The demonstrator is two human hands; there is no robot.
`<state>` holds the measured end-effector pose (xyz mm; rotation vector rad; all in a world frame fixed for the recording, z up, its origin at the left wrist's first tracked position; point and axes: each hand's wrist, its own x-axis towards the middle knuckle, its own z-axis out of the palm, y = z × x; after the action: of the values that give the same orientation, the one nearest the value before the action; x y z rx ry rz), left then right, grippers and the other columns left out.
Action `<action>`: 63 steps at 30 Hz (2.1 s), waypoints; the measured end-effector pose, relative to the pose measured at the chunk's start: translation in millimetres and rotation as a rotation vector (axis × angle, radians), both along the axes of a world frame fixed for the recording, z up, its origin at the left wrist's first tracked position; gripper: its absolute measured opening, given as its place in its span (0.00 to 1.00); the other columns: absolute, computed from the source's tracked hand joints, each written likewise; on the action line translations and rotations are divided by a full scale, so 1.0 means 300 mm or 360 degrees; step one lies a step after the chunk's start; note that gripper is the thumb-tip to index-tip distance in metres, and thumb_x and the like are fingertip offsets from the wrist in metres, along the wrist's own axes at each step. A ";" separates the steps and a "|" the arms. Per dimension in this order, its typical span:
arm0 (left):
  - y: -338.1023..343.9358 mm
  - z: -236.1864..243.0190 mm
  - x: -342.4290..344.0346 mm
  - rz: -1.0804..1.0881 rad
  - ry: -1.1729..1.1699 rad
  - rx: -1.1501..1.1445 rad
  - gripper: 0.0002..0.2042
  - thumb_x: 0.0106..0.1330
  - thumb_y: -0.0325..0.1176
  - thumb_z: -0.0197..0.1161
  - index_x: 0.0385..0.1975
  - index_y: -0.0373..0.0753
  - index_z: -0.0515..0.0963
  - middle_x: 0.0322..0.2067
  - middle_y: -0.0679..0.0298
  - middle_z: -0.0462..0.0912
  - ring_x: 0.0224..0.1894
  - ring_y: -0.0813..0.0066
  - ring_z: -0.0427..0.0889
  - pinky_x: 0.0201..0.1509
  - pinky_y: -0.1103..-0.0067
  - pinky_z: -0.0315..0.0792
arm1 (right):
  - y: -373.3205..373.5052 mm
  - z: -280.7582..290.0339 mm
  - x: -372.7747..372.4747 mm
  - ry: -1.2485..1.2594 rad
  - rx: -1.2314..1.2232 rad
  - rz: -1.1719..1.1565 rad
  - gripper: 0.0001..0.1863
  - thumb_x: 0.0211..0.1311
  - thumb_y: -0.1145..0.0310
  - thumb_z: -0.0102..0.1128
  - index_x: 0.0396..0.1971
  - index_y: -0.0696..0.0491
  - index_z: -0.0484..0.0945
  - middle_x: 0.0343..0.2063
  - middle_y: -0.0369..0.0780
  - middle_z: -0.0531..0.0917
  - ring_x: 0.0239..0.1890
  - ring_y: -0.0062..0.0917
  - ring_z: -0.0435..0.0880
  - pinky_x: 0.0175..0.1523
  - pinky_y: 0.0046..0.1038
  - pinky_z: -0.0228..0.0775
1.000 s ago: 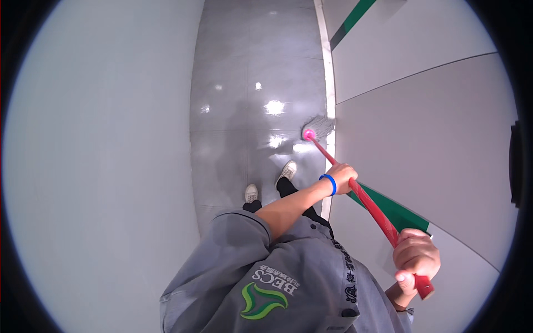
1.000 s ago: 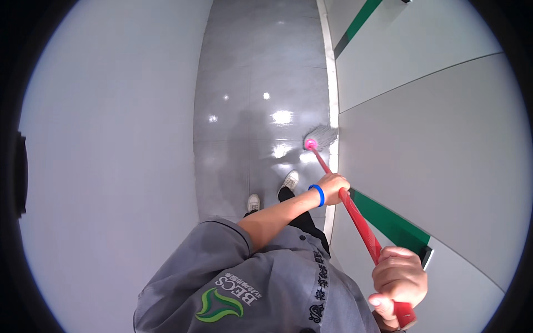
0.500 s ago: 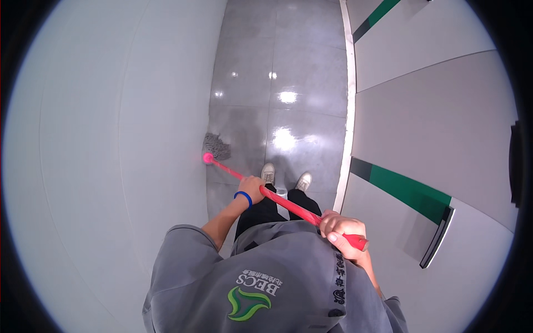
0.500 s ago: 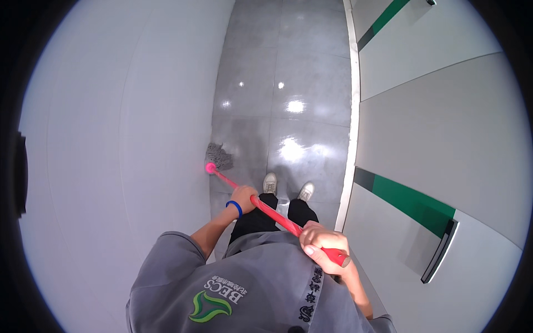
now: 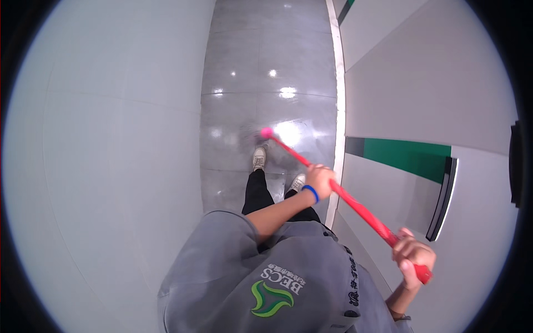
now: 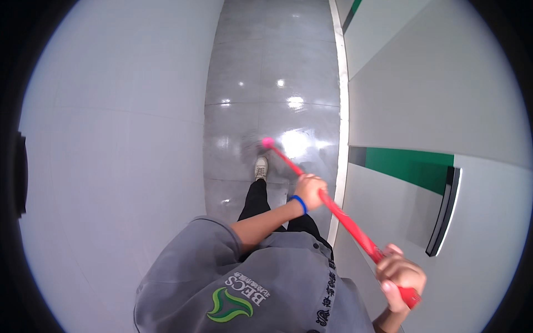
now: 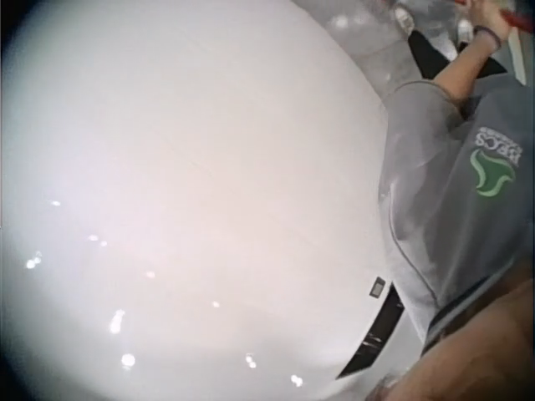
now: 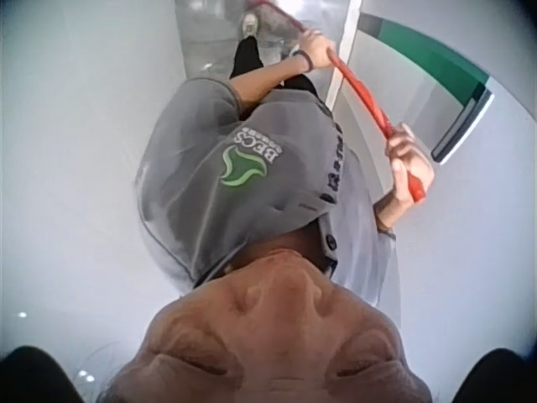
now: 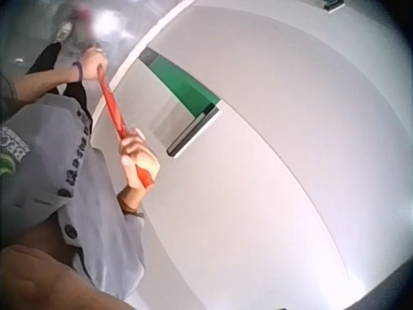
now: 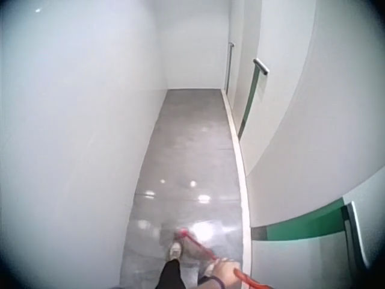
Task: Mopping the floor in a public restroom and cleaning the mop in a bucket.
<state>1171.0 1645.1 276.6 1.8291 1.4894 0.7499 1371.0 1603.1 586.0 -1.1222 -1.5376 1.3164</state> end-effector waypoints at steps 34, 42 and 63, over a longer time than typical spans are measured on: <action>-1.200 -0.126 -0.774 -0.0046 0.0674 -0.0577 0.09 0.51 0.40 0.60 0.18 0.44 0.79 0.27 0.58 0.82 0.39 0.53 0.80 0.41 0.60 0.71 | -0.961 -0.344 -0.541 0.0590 -0.0243 0.0413 0.13 0.57 0.79 0.55 0.14 0.55 0.65 0.17 0.37 0.72 0.24 0.29 0.74 0.42 0.37 0.65; -1.391 -0.183 -0.505 0.0072 0.0558 -0.0236 0.08 0.49 0.37 0.59 0.15 0.42 0.77 0.25 0.57 0.81 0.36 0.56 0.80 0.40 0.61 0.69 | -1.242 -0.303 -0.331 0.0313 -0.0098 0.0303 0.16 0.56 0.73 0.57 0.13 0.52 0.64 0.15 0.35 0.71 0.22 0.27 0.73 0.46 0.38 0.62; -1.804 -0.095 0.654 -0.0715 -0.0219 -0.0191 0.07 0.47 0.34 0.62 0.15 0.40 0.72 0.24 0.60 0.79 0.37 0.55 0.78 0.43 0.63 0.67 | -1.908 -0.018 0.226 -0.0247 0.0460 0.0011 0.22 0.47 0.62 0.66 0.09 0.51 0.60 0.07 0.32 0.66 0.13 0.25 0.67 0.33 0.31 0.61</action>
<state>1367.1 1103.8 248.1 1.8829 0.9632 0.5385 1438.9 1030.7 580.6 -1.0528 -1.7803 0.9899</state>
